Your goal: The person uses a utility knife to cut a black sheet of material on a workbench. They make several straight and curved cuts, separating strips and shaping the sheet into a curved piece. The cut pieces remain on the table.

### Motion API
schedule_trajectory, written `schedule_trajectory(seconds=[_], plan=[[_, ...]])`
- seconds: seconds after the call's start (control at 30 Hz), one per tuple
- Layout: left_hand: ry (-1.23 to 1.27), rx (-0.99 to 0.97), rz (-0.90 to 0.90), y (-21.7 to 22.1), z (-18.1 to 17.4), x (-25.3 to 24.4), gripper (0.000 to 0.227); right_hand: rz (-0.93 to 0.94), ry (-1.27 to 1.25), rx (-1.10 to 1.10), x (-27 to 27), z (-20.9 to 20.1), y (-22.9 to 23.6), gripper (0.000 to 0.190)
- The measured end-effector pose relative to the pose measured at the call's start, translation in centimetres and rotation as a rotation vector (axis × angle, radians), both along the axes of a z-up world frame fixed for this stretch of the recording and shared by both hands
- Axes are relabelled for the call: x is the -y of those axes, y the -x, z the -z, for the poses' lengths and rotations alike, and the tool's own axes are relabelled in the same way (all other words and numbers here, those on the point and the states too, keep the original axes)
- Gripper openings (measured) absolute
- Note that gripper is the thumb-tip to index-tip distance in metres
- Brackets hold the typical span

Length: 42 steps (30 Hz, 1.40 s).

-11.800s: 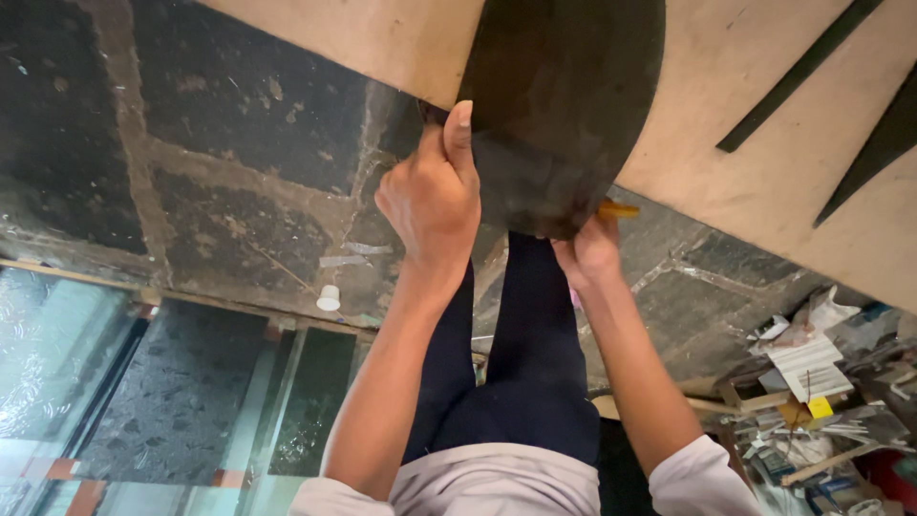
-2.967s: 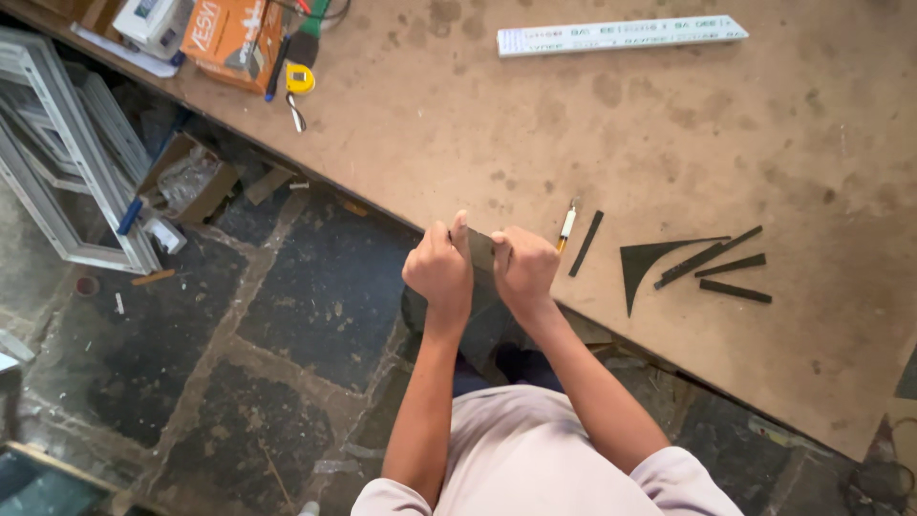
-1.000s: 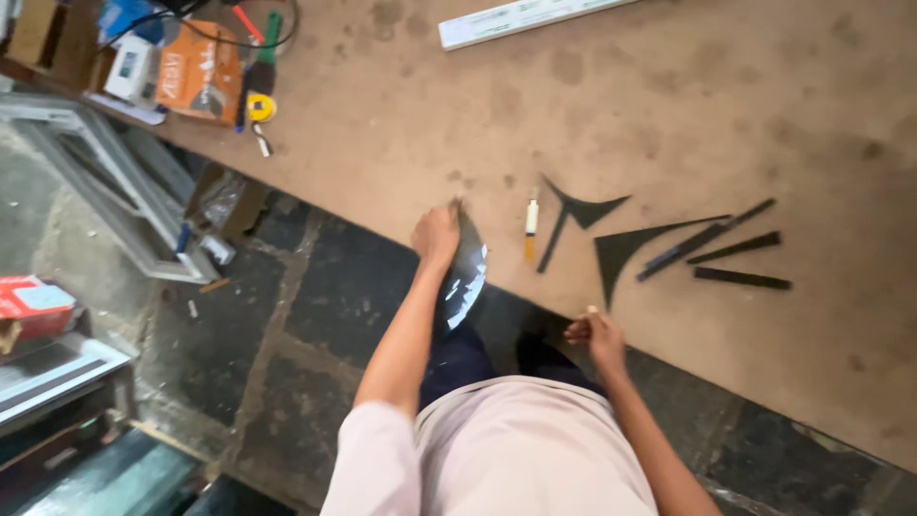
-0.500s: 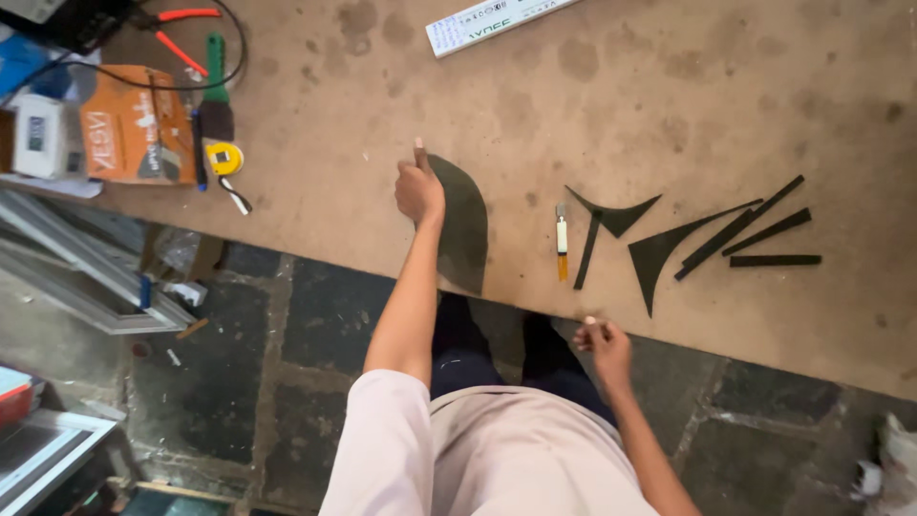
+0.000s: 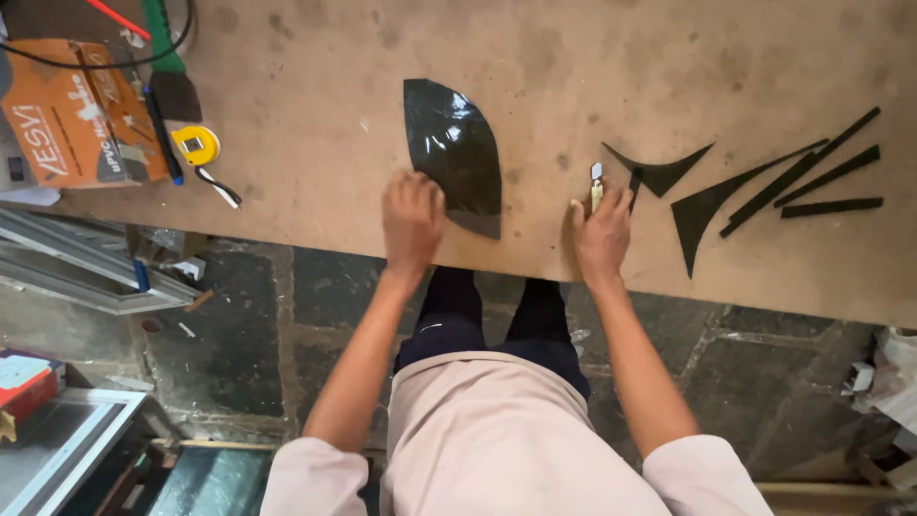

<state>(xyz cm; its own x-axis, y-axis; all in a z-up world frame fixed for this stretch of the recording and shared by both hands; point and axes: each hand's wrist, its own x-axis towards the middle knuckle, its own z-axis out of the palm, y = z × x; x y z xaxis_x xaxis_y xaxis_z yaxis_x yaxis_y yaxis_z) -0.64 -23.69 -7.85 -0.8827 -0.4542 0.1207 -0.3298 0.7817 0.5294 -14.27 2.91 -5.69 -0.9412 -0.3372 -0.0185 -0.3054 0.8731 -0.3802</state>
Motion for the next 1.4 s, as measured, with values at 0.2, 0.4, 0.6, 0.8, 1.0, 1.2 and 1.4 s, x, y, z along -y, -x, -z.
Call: schedule_trajectory(seconds=[0.2,0.4,0.6,0.8,1.0,1.2,1.4], plan=[[-0.051,0.046,0.156,-2.7,-1.7,-5.1,0.035,0.052,-0.055,0.036,-1.0,0.8,0.1,0.043],[-1.373,0.296,-0.066,-3.8,-0.1,-8.8,0.04,-0.076,0.211,0.517,-0.4,-2.0,-5.7,0.024],[-1.634,0.314,-0.147,-4.3,-0.1,-6.5,0.036,-0.243,0.304,0.56,3.6,-7.0,-9.7,0.034],[-1.823,-0.044,-0.298,-2.8,-1.5,-2.9,0.027,0.045,0.683,0.946,6.4,-10.3,-6.4,0.036],[-1.851,-0.142,-0.335,-1.1,-3.1,-2.0,0.027,0.062,0.862,0.937,8.2,-11.7,-5.0,0.035],[-1.805,-0.183,-0.119,-1.4,-4.1,-1.6,0.029,0.024,1.129,1.053,8.5,-9.8,-4.8,0.04],[-1.794,-0.146,-0.073,-1.3,-5.4,-1.0,0.033,-0.113,0.924,1.05,9.6,-10.7,-4.1,0.042]])
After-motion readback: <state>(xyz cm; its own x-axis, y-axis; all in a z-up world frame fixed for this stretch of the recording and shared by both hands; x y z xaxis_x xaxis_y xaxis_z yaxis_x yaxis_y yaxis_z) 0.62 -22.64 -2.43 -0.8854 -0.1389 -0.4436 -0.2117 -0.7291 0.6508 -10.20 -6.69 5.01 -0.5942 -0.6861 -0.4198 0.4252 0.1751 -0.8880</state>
